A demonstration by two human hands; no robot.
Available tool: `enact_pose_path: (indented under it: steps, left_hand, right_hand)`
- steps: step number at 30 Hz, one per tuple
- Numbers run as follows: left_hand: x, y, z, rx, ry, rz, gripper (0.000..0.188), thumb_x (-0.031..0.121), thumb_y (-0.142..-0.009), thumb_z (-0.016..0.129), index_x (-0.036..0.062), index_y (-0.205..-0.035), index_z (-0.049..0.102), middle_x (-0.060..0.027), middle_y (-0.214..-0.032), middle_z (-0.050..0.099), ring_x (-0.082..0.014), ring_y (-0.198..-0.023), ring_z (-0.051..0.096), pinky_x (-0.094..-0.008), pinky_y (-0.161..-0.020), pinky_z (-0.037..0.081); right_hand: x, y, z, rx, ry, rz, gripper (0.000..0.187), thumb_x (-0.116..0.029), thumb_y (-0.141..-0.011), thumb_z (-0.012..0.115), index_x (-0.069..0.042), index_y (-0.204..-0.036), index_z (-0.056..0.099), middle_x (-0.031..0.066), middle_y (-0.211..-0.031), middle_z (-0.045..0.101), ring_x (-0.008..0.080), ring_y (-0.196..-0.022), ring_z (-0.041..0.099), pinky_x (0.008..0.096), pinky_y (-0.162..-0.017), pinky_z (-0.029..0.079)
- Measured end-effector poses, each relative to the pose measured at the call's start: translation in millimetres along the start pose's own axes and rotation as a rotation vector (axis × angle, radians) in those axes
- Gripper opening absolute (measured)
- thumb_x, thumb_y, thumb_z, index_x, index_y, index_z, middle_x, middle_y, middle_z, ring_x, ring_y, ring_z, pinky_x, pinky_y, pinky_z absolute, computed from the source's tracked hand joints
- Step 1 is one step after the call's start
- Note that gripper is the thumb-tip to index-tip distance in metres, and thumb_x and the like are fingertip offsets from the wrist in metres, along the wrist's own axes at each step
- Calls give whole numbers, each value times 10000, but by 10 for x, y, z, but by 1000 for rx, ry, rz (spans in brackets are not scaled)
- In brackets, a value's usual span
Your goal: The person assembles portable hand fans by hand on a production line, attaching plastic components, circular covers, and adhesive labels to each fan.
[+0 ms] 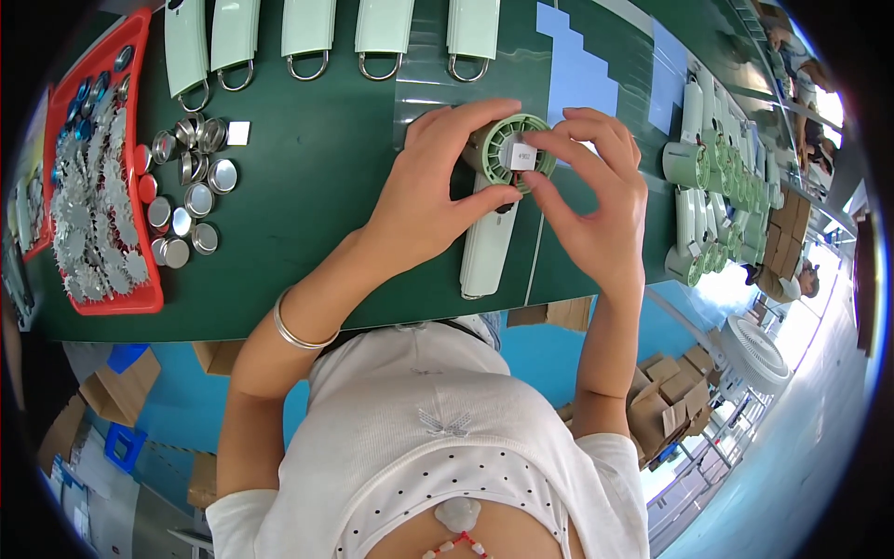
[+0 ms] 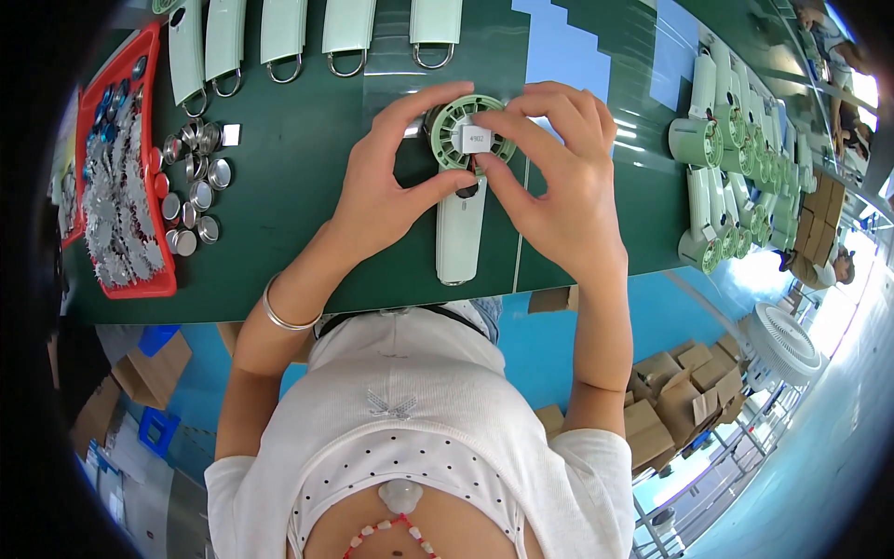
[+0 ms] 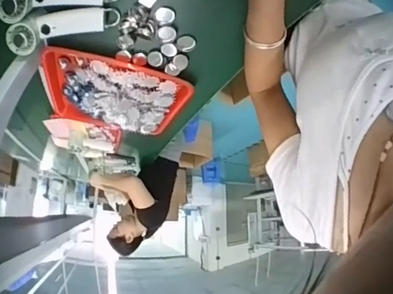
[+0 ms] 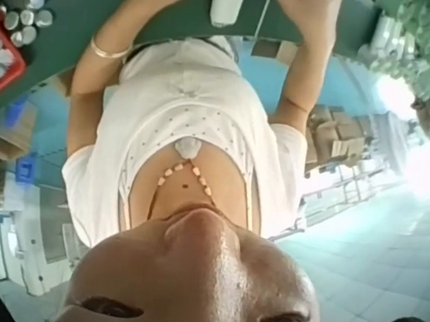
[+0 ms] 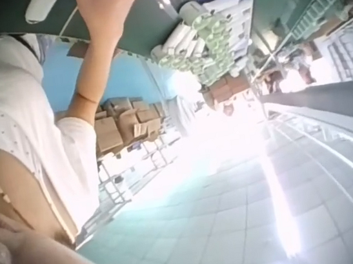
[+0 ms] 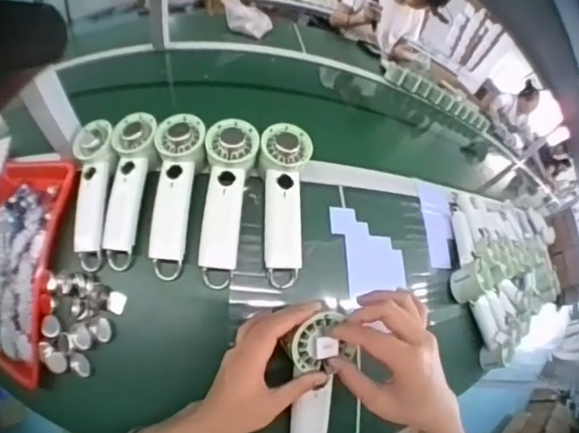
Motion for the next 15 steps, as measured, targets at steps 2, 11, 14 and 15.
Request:
enact_pose_path:
  steps: [2,11,14,15]
  left_hand:
    - [2,-10,8,-4,-11,49,698,125,-737,819,131,-1370,524,-62,-1327,574,-322,-1181,480,-410,-987,446]
    - [-14,34,-10,-24,10,-88,717,105,-720,835,116,-1371,536,-67,-1371,580,-313,-1282,483,-408,-1094,392]
    - [2,49,16,-25,82,-82,700,74,-738,827,84,-1370,527,-94,-1390,567,-295,-1285,510,-392,-1092,414]
    - [-9,47,22,-12,155,-85,691,56,-747,822,62,-1368,521,-111,-1399,560,-284,-1287,526,-384,-1089,427]
  right_hand:
    - [31,15,10,17,0,-17,310,-53,-687,786,-86,-992,743,48,-999,642,292,-1093,602,417,-953,435]
    - [312,126,-105,224,-130,207,275,-42,-746,748,-37,-1017,705,75,-1012,663,242,-1031,632,383,-948,452]
    - [894,418,-200,423,-56,627,222,-79,-816,719,-5,-1024,697,91,-978,706,190,-960,649,324,-891,478]
    - [1030,512,-219,426,-51,630,222,-79,-816,719,-5,-1024,697,91,-978,706,190,-960,649,324,-891,478]
Point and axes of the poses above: each hand's wrist, its own y-axis away from the middle knuckle, its own z-axis out of the palm, x = y × z, the point moved 3 cm from there along -y, towards the middle knuckle
